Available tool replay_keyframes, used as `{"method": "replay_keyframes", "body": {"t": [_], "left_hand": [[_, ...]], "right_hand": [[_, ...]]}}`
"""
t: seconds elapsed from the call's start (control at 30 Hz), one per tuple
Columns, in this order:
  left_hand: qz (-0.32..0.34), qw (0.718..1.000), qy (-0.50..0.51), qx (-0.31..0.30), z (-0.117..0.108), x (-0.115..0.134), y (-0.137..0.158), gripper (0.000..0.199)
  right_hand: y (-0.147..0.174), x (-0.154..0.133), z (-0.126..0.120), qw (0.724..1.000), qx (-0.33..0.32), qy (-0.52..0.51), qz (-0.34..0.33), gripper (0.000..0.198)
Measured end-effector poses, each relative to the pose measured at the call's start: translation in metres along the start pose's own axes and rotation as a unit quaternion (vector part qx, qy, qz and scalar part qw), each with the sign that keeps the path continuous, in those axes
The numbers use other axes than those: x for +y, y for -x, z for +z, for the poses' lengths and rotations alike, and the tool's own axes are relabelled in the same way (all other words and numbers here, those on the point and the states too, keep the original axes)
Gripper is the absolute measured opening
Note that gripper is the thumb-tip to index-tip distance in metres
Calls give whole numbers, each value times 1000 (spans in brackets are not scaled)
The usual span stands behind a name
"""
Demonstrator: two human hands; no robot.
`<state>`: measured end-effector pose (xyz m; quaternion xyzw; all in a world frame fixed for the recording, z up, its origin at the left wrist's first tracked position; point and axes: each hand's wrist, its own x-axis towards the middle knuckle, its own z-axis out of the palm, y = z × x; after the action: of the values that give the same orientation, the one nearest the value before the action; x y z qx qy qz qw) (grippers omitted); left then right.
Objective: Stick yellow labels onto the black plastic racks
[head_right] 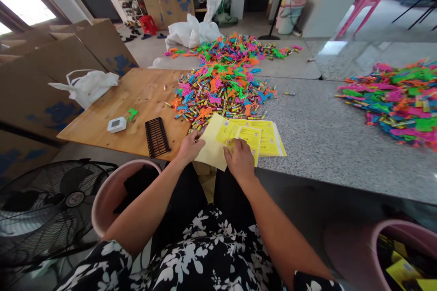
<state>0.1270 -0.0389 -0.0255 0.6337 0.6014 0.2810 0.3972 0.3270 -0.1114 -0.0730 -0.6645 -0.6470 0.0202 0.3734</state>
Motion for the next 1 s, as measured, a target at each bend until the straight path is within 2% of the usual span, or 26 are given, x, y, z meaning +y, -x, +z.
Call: {"method": "replay_keyframes", "body": {"t": [0.07, 0.1, 0.2, 0.23, 0.3, 0.43, 0.5, 0.63, 0.7, 0.87, 1.0], "left_hand": [[-26, 988, 142, -53, -3, -1, 12, 38], [-49, 967, 235, -80, -4, -1, 18, 44], [-143, 860, 471, -136, -5, -3, 37, 51], [-166, 838, 500, -144, -5, -3, 42, 50], [-187, 823, 518, -138, -4, -1, 53, 48], [-142, 848, 501, -97, -5, 6, 68, 49], [-112, 860, 483, -120, -8, 7, 73, 51], [-67, 887, 414, -194, -18, 7, 77, 55], [-41, 901, 379, -205, -22, 7, 78, 54], [0, 910, 371, -185, -26, 8, 82, 56], [13, 919, 348, -184, -27, 6, 84, 58]], "right_hand": [[0, -7, -4, 1000, 17, -7, -19, 42], [1, -11, -7, 999, 25, -17, -37, 43], [4, -27, -16, 993, 32, -50, -99, 40], [4, -32, -18, 991, 27, -58, -114, 39], [6, -40, -21, 990, 17, -68, -123, 39], [6, -51, -25, 989, 22, -92, -115, 32], [4, -55, -29, 987, 20, -122, -106, 26], [-2, -59, -38, 976, -20, -212, -41, 21], [-4, -57, -42, 971, -33, -235, -29, 21], [-6, -50, -47, 972, -20, -233, -23, 23], [0, -52, -44, 968, -41, -238, -75, 24]]}}
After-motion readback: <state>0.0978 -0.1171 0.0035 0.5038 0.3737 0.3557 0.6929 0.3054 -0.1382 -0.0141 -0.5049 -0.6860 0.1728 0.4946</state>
